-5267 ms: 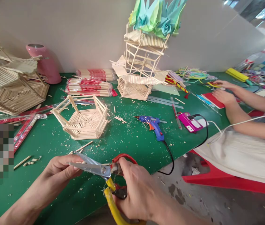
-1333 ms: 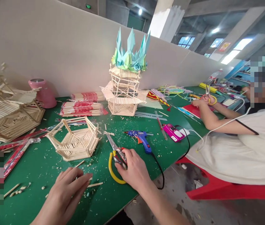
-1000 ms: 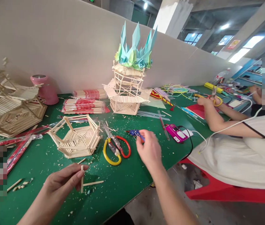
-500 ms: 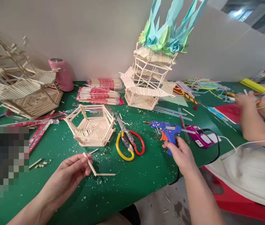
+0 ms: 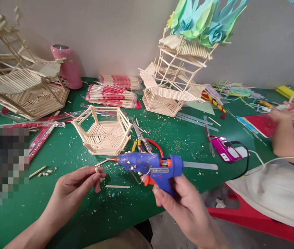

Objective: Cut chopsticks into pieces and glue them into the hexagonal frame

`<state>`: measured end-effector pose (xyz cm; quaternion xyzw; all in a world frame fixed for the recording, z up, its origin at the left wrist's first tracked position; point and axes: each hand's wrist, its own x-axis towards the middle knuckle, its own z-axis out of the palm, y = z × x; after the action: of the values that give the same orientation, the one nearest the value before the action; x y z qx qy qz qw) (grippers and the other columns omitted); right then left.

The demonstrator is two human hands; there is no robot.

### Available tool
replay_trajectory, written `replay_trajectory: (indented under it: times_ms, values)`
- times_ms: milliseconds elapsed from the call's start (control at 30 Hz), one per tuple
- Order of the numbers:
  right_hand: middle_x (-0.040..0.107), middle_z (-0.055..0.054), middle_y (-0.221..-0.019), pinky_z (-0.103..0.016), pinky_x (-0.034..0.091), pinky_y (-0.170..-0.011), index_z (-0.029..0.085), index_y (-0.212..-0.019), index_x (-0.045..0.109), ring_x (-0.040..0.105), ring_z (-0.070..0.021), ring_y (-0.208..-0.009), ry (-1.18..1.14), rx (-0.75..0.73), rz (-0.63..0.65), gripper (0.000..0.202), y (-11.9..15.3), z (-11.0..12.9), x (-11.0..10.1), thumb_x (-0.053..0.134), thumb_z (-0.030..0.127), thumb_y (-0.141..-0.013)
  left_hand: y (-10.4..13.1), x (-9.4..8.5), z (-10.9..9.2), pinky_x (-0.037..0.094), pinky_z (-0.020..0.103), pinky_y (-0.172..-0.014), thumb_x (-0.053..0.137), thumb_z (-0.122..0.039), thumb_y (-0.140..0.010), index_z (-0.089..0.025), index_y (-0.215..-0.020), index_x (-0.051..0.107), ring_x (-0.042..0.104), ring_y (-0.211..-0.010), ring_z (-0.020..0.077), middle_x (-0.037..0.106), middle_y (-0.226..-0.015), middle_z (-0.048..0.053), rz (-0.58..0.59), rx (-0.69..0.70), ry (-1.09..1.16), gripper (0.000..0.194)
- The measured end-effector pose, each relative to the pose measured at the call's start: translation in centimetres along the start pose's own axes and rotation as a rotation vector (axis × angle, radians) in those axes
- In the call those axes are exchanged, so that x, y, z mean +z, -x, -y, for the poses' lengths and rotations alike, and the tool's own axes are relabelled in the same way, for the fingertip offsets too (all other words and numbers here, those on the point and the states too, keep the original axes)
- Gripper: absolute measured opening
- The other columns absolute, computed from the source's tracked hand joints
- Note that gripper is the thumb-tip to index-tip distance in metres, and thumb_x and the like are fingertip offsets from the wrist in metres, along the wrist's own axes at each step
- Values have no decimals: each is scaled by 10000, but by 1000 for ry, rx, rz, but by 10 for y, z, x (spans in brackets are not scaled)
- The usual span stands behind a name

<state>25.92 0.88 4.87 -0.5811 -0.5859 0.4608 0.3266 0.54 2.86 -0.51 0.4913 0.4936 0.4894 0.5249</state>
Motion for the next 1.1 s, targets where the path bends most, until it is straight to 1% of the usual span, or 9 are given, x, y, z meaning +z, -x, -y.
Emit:
replay_trajectory:
  times_ms: [133, 200, 267, 367, 500, 567, 700, 900, 1100]
  values:
    - [571, 2, -589, -248, 498, -477, 234, -882, 618, 541, -150, -525, 52, 33, -23, 219, -2, 11, 16, 582, 443, -828, 0, -2, 3, 474, 185, -497, 575, -133, -819, -183, -834, 678, 558, -500, 74, 637, -671, -5, -38, 258, -222, 116]
    - [574, -4, -570, -249, 504, -452, 232, -883, 637, 551, -158, -507, 117, 21, -13, 219, -3, 13, 17, 597, 436, -816, -1, -3, 3, 479, 176, -505, 571, -109, -818, -182, -830, 672, 578, -549, 76, 636, -758, 12, -71, 330, -280, 125]
    - [598, -17, -575, -249, 515, -444, 230, -900, 652, 575, -169, -513, 179, -6, 3, 215, -4, 13, 16, 600, 421, -815, -2, -3, 2, 493, 175, -537, 576, -93, -813, -177, -808, 659, 603, -605, 88, 625, -770, 15, -106, 370, -321, 119]
    - [662, -46, -669, -251, 551, -491, 230, -926, 658, 627, -184, -577, 250, -68, 23, 212, -6, 14, 14, 584, 401, -826, -3, -4, 0, 494, 168, -542, 574, -81, -813, -166, -780, 639, 608, -618, 94, 611, -727, 10, -122, 395, -369, 112]
    - [700, -67, -820, -261, 584, -605, 228, -974, 638, 672, -194, -700, 343, -93, 41, 205, -7, 14, 15, 545, 368, -857, -3, -5, 0, 491, 165, -535, 564, -74, -818, -157, -798, 632, 602, -611, 94, 614, -730, 19, -125, 429, -431, 109]
    - [699, -61, -814, -255, 587, -633, 228, -990, 624, 677, -189, -716, 391, -136, 60, 194, -8, 13, 14, 531, 348, -869, -3, -5, 0, 491, 164, -536, 561, -72, -820, -158, -814, 632, 598, -608, 92, 617, -741, 21, -125, 444, -453, 111]
    - [688, -48, -777, -229, 584, -612, 224, -996, 610, 671, -173, -676, 472, -231, 89, 179, -9, 10, 11, 517, 320, -878, -3, -5, -1, 486, 155, -527, 558, -70, -823, -159, -810, 632, 588, -591, 82, 618, -742, 17, -134, 467, -482, 116]
    - [696, -50, -811, -228, 584, -630, 223, -1031, 593, 677, -171, -707, 489, -223, 115, 188, -10, 11, 11, 494, 303, -893, -4, -5, -1, 484, 146, -528, 558, -67, -820, -153, -809, 639, 580, -594, 78, 626, -745, 17, -145, 477, -500, 118]
    - [709, -48, -844, -249, 586, -640, 240, -1037, 603, 682, -184, -745, 437, -214, 88, 187, -8, 9, 12, 513, 290, -880, -3, -5, -2, 492, 165, -521, 555, -77, -820, -167, -812, 647, 584, -591, 89, 634, -740, 18, -148, 473, -499, 129]
